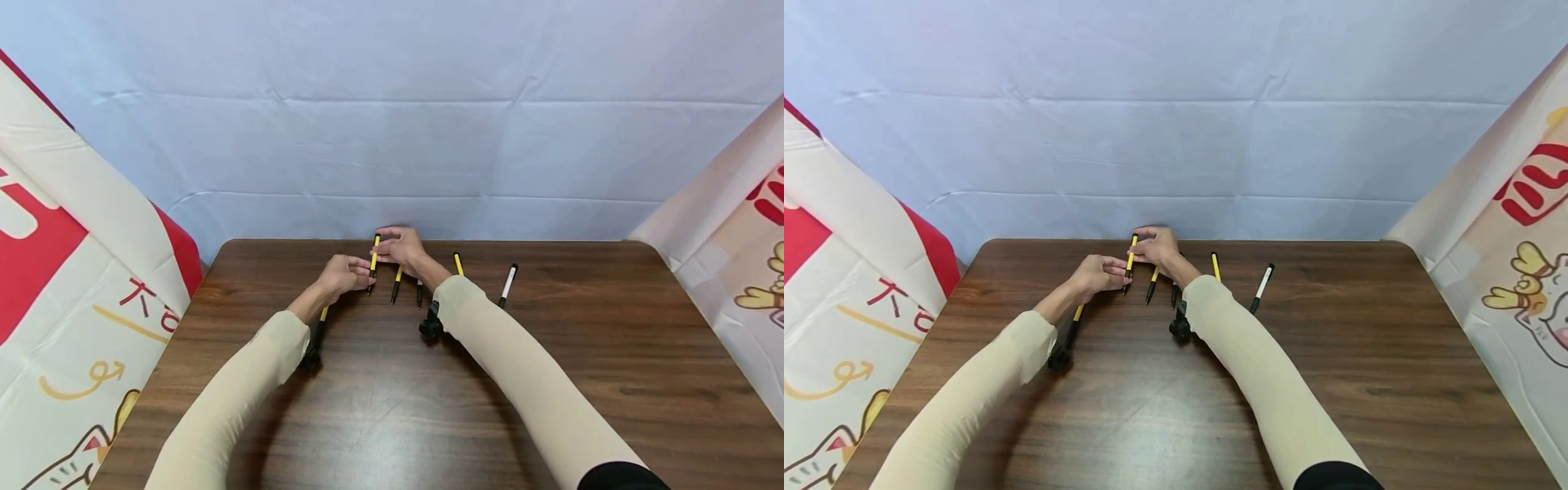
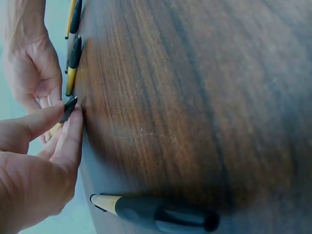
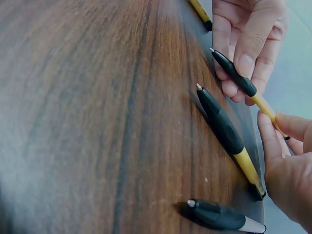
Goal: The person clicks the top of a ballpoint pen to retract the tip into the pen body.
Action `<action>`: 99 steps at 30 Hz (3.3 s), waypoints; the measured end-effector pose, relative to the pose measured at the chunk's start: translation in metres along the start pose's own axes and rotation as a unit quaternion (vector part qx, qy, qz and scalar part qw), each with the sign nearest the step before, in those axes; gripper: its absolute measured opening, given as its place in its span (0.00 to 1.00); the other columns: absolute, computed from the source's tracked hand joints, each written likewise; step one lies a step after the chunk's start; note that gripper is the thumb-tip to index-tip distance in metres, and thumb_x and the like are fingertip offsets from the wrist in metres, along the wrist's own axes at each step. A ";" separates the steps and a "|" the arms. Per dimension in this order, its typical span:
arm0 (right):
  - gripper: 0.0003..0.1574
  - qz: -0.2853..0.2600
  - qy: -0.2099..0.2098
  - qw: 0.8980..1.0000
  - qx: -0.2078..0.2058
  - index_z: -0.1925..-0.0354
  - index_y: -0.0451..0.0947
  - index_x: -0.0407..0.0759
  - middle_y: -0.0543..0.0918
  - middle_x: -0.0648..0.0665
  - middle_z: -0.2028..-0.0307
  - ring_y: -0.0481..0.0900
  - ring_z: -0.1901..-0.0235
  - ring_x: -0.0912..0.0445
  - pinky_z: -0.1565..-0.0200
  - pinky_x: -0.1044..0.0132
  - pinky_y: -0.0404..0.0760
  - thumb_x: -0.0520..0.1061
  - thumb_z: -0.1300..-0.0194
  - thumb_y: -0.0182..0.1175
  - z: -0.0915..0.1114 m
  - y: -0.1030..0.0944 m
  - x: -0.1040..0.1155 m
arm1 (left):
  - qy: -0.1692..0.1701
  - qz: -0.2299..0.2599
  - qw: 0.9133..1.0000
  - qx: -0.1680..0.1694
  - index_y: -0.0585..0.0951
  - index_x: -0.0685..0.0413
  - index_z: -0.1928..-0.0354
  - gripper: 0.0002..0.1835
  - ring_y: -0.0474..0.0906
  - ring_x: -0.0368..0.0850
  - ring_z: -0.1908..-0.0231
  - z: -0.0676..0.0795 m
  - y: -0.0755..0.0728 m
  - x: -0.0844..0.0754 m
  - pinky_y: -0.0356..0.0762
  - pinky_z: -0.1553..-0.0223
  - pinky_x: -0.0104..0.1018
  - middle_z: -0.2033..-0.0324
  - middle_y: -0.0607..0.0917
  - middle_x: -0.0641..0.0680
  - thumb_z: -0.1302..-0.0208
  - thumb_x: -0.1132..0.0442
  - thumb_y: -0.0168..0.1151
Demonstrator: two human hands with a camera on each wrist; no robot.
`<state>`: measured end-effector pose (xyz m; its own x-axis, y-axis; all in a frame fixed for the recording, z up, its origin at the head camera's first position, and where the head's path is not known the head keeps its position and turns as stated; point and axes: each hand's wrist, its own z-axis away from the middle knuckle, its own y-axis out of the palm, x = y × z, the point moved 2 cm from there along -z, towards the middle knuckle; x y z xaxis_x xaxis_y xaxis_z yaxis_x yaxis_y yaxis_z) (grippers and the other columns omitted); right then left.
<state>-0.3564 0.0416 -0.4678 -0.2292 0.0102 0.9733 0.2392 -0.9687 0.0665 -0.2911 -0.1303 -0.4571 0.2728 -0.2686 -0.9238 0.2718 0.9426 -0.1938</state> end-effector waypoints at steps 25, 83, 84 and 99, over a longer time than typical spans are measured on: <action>0.33 -0.080 0.050 0.995 0.036 0.28 0.75 0.39 0.82 0.26 0.40 0.88 0.45 0.43 0.41 0.55 0.86 0.28 0.28 0.64 0.008 -0.006 0.002 | -0.025 0.109 0.993 0.049 0.76 0.74 0.33 0.22 0.91 0.44 0.57 0.007 -0.002 -0.001 0.88 0.49 0.39 0.57 0.91 0.60 0.25 0.75 0.62; 0.33 -0.061 0.026 0.997 0.047 0.29 0.74 0.32 0.84 0.25 0.43 0.90 0.48 0.42 0.41 0.51 0.85 0.26 0.29 0.65 0.019 0.004 0.008 | -0.018 0.131 0.989 0.064 0.73 0.80 0.33 0.23 0.91 0.44 0.59 0.020 -0.007 0.000 0.89 0.52 0.37 0.55 0.91 0.63 0.26 0.78 0.60; 0.33 -0.063 0.026 0.997 0.048 0.28 0.73 0.32 0.82 0.24 0.41 0.90 0.48 0.43 0.41 0.52 0.86 0.26 0.29 0.64 0.020 0.005 0.008 | -0.020 0.132 0.989 0.063 0.73 0.80 0.33 0.23 0.91 0.44 0.59 0.020 -0.007 0.001 0.89 0.52 0.37 0.55 0.91 0.63 0.26 0.78 0.60; 0.38 -0.056 0.034 0.996 0.058 0.23 0.68 0.37 0.80 0.23 0.39 0.89 0.48 0.44 0.36 0.49 0.82 0.28 0.27 0.63 0.029 0.009 0.001 | -0.023 0.132 0.989 0.069 0.73 0.80 0.33 0.23 0.91 0.45 0.58 0.029 -0.006 0.009 0.88 0.52 0.36 0.50 0.89 0.69 0.26 0.78 0.60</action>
<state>-0.3271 0.0403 -0.4602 -0.3221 0.0954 0.9419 0.3159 -0.9271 0.2019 -0.2637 -0.1439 -0.4544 0.3916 -0.0292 -0.9197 0.3083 0.9459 0.1013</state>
